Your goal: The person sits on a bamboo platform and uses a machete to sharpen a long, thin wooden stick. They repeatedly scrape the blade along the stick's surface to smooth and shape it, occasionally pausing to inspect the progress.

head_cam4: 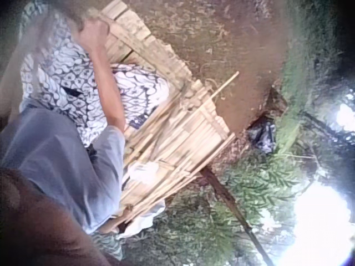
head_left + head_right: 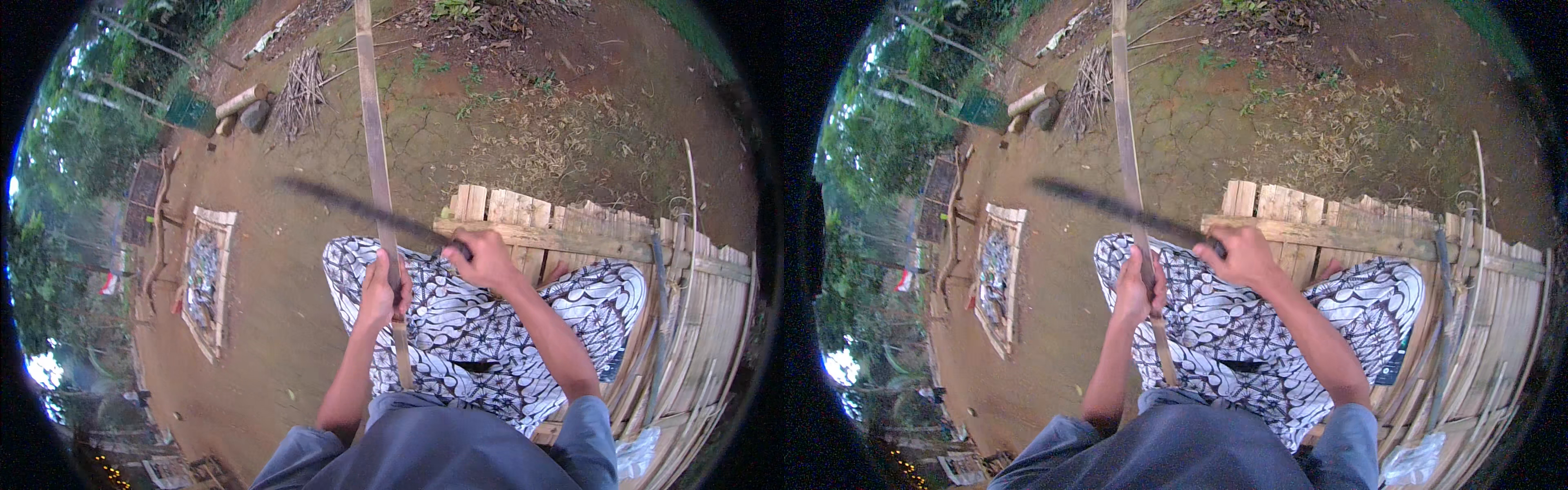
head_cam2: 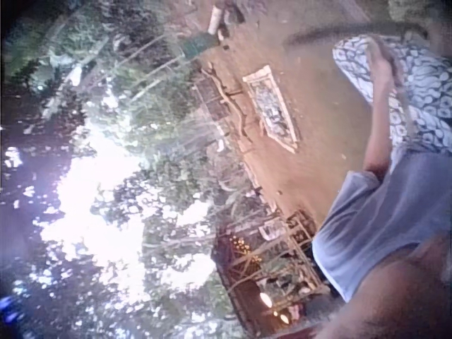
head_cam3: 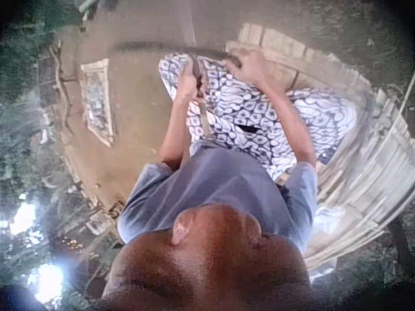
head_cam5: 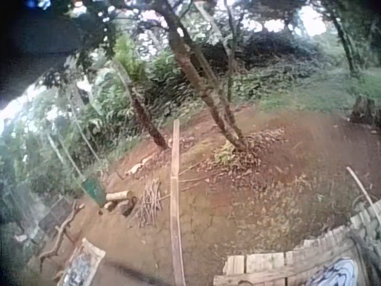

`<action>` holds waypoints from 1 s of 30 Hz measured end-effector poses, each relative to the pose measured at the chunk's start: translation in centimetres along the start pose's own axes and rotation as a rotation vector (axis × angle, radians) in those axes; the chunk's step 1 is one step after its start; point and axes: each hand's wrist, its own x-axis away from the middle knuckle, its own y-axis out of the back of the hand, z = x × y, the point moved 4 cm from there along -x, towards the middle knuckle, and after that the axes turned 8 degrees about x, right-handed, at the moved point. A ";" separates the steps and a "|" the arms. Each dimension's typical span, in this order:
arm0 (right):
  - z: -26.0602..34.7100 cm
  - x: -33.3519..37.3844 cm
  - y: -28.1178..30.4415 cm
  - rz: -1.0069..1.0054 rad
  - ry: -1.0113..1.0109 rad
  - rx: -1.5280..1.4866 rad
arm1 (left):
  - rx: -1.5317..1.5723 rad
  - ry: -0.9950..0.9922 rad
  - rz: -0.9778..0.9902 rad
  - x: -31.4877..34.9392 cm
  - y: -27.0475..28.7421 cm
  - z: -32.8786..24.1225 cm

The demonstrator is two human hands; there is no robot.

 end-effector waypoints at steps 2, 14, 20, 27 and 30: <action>2.0 0.3 -0.4 -0.025 0.163 0.065 | -0.048 0.032 0.026 -0.2 -0.1 -0.2; -2.1 -0.6 0.9 0.010 -0.256 -0.101 | -0.164 0.227 -0.060 4.3 2.5 -1.5; 4.2 1.0 -0.6 -0.032 0.290 0.124 | 0.016 0.394 0.014 3.6 1.6 -0.9; 2.6 1.1 -1.4 0.090 0.105 0.182 | -0.006 0.305 -0.064 3.5 2.5 -1.9; 4.6 1.6 -1.4 0.098 0.259 0.198 | 0.018 0.335 -0.034 4.2 2.7 -0.4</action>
